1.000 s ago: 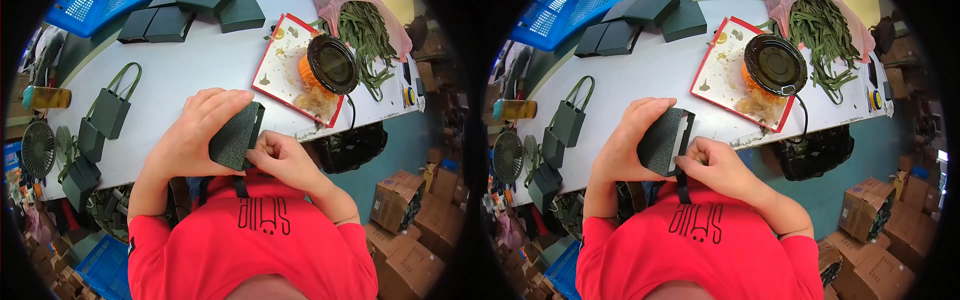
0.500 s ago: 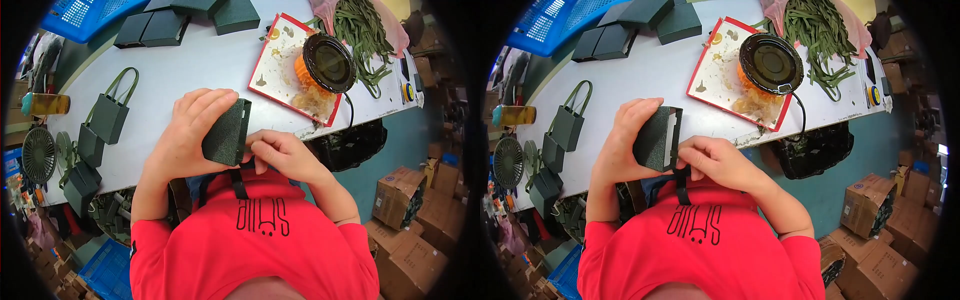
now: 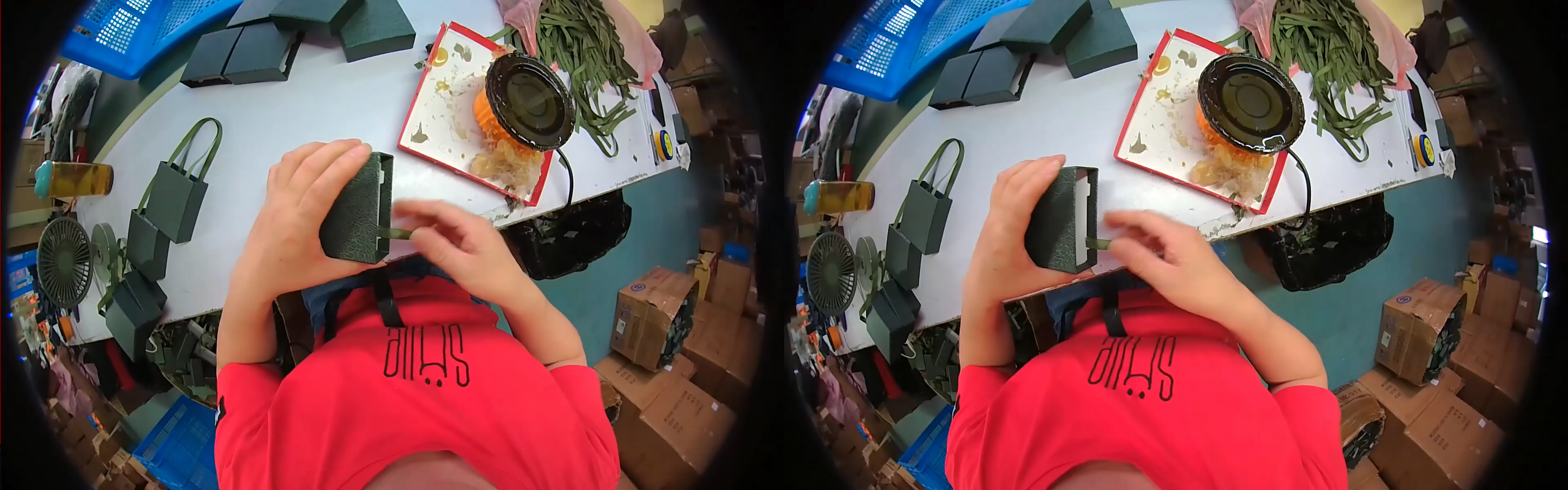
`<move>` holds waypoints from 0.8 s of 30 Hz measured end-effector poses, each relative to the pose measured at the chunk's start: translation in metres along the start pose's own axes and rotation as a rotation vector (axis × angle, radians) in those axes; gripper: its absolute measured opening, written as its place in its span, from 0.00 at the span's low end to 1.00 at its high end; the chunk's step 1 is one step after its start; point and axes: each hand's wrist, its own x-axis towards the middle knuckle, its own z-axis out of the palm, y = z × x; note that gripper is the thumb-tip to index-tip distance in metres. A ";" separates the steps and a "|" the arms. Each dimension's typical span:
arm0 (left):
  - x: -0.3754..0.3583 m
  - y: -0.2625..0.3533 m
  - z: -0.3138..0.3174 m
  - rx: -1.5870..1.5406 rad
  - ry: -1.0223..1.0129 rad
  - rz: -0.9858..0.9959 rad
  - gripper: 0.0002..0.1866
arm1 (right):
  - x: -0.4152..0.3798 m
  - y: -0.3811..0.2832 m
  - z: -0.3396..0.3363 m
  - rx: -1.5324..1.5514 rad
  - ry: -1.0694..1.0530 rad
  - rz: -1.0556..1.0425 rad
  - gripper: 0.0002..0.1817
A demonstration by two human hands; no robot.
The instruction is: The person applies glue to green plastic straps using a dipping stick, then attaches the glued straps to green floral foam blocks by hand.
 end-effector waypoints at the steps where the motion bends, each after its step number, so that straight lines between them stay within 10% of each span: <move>1: 0.000 0.000 0.000 -0.018 0.015 -0.013 0.53 | -0.002 0.002 -0.001 -0.014 0.094 -0.073 0.10; 4: 0.000 -0.002 0.000 0.003 0.028 0.013 0.59 | -0.018 -0.003 -0.013 -0.079 0.277 -0.150 0.08; 12: 0.009 0.007 0.017 -0.109 0.134 0.055 0.58 | -0.034 0.002 -0.015 0.205 -0.462 0.455 0.21; 24: 0.005 0.018 0.019 -0.057 0.025 0.012 0.57 | -0.039 0.024 -0.034 0.997 0.297 0.156 0.20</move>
